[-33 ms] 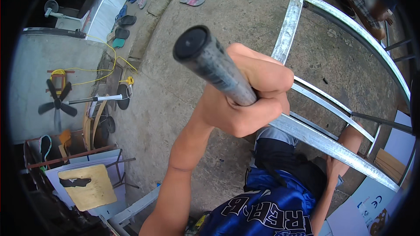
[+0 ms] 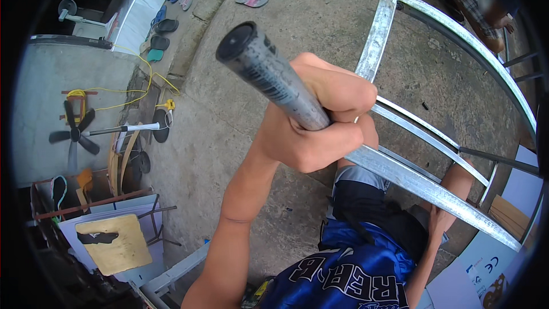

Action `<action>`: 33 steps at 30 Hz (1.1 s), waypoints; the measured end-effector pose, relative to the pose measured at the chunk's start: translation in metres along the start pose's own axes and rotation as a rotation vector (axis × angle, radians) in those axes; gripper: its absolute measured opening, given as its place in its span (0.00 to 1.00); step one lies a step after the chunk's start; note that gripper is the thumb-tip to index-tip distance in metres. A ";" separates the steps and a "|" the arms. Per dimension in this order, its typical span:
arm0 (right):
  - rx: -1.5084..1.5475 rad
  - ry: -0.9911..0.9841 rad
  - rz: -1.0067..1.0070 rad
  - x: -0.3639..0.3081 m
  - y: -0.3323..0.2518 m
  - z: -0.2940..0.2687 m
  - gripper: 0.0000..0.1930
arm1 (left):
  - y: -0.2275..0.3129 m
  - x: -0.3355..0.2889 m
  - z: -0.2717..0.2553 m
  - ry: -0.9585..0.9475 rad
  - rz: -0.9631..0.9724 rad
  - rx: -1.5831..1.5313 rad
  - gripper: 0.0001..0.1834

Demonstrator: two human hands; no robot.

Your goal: Marking and measuring a metal frame using a square, tape measure, and marker.

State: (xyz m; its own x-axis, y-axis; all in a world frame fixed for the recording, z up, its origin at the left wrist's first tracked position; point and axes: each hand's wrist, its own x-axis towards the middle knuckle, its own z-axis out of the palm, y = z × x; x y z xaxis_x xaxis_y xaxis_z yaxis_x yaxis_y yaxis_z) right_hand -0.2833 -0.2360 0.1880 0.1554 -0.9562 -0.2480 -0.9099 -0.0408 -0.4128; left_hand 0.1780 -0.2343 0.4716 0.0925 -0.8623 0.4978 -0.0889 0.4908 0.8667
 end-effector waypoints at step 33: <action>0.506 0.037 0.289 -0.082 0.095 -0.020 0.19 | -0.001 0.005 -0.005 -0.173 0.023 0.081 0.14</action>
State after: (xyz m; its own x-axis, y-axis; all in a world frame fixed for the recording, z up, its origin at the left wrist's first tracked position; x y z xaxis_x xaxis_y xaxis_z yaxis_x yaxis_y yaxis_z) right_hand -0.3900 -0.1671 0.1870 -0.0939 -0.9177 -0.3861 -0.6151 0.3584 -0.7023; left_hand 0.1837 -0.2384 0.4733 -0.0817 -0.8628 0.4990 -0.1693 0.5054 0.8461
